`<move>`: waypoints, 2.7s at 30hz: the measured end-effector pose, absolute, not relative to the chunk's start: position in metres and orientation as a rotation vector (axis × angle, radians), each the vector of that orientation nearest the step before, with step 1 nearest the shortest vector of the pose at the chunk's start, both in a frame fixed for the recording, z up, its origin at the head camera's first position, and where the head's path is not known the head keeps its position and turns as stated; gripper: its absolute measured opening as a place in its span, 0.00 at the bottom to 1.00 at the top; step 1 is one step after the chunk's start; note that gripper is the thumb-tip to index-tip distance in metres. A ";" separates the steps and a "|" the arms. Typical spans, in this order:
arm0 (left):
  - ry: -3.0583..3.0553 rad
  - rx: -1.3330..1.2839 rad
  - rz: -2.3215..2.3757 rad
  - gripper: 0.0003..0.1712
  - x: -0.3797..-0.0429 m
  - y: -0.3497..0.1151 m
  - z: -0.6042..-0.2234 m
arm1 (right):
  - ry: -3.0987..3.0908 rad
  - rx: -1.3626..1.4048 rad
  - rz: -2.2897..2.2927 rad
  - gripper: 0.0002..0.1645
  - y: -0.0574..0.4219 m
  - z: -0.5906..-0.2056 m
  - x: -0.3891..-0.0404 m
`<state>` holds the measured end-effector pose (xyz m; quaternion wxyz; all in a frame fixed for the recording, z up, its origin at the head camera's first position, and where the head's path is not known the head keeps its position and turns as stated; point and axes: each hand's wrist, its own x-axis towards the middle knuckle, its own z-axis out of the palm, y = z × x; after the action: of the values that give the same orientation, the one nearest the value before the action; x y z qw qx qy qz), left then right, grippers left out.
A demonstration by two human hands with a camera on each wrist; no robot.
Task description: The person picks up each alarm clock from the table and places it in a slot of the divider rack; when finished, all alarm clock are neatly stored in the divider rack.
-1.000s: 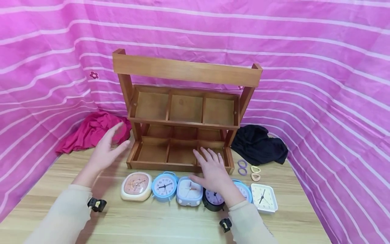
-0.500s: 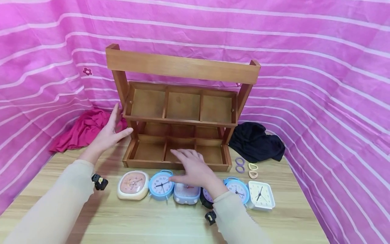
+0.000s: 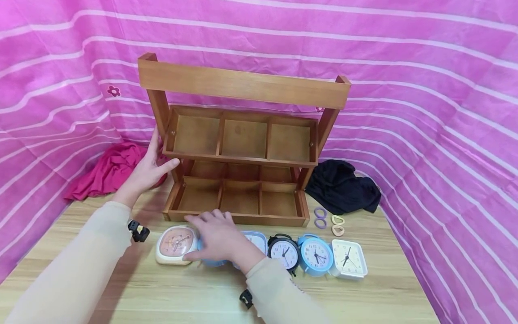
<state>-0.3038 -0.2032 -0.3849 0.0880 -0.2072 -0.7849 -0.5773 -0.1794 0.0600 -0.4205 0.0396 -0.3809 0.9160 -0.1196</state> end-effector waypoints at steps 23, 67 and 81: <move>-2.436 -0.442 -1.580 0.63 -0.318 -0.193 -0.378 | 2.844 -0.950 -0.259 0.63 0.020 -0.445 -0.176; -2.456 -0.446 -1.622 0.59 -0.315 -0.196 -0.366 | 2.864 -0.891 -0.741 0.56 0.044 -0.400 -0.262; -2.439 -0.474 -1.618 0.59 -0.315 -0.194 -0.374 | 2.770 -0.754 -0.655 0.47 0.038 -0.416 -0.293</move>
<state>-0.3145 -0.1939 -0.3741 0.0885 -0.1592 -0.8194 -0.5436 -0.2932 0.0378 -0.4159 0.0984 -0.2549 0.9361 -0.2215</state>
